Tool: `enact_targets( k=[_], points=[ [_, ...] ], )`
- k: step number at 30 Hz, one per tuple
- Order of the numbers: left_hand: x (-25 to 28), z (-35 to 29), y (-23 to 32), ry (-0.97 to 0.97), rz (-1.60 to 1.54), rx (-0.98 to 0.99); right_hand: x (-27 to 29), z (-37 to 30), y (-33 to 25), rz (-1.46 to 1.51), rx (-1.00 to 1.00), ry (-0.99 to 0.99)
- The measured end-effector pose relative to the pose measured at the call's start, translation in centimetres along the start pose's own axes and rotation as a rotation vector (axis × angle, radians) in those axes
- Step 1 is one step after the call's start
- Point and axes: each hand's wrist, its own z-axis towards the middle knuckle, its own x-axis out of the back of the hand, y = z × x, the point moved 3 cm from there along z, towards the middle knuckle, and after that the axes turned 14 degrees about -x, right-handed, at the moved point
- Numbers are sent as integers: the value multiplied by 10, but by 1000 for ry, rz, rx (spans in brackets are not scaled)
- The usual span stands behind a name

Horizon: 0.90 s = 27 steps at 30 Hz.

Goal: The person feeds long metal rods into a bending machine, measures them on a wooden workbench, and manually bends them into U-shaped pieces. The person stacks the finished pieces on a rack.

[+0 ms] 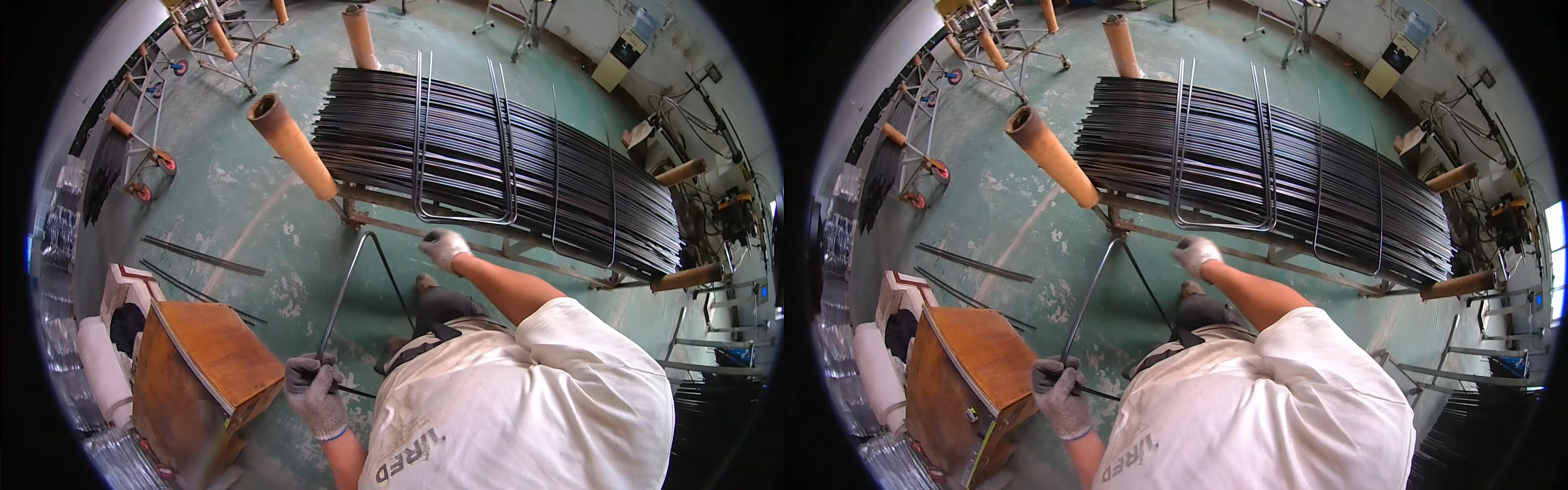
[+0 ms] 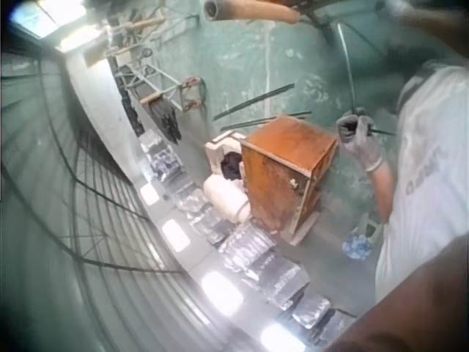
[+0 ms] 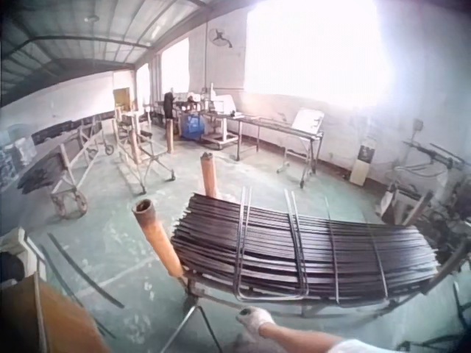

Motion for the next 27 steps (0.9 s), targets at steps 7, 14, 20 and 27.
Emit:
enact_targets(
  k=[7, 14, 20, 27],
  points=[
    [-40, 2, -18, 12, 142, 78, 96, 95, 144, 116, -474, 492],
    [-86, 10, -68, 94, 233, 170, 164, 149, 168, 53, -582, 440],
    [-117, 20, -86, 198, 256, 203, 176, 204, 192, -68, -484, 316],
    [-112, 34, -97, 270, 290, 203, 202, 194, 181, 114, -439, 281]
  ],
)
